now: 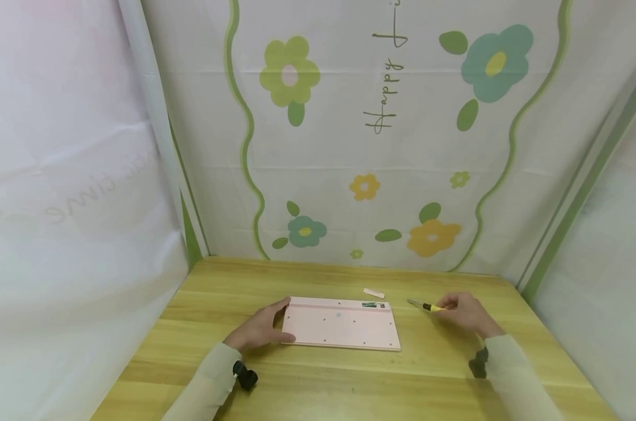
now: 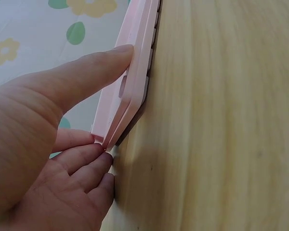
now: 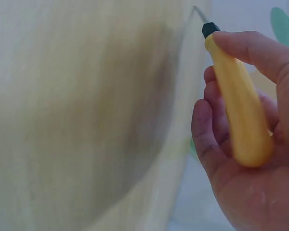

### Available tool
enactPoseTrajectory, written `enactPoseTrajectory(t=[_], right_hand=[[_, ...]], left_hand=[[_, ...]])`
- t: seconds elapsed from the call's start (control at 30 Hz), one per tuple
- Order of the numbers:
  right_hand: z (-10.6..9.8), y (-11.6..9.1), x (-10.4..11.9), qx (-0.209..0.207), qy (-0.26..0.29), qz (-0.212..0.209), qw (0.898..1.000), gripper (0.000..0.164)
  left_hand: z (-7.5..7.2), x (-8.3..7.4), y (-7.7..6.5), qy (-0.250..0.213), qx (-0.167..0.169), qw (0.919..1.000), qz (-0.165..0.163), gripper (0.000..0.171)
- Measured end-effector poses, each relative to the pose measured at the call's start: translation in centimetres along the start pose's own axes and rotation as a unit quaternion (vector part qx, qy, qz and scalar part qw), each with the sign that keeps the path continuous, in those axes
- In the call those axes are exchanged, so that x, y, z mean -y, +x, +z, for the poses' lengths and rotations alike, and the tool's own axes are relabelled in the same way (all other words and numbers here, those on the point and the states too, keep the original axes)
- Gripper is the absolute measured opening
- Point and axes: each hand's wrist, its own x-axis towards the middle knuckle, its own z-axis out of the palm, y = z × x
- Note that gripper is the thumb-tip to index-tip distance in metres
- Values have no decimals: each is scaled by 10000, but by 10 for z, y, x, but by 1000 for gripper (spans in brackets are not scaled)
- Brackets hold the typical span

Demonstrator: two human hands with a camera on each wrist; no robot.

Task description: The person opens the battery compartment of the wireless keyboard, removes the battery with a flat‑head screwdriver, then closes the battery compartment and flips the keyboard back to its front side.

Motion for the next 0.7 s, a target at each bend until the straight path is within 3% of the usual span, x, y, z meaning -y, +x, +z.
enactPoseTrajectory(t=[0.13, 0.37, 0.7], right_hand=[[6, 0, -5, -86, -224, 8, 9997, 19], [15, 3, -19, -159, -635, -373, 9972, 16], [11, 7, -19, -30, -771, -622, 9951, 22]], left_hand=[[-1, -2, -2, -123, 62, 9999, 87, 107], [-2, -2, -3, -307, 76, 9994, 148, 107], [-1, -1, -3, -301, 69, 9995, 70, 106]])
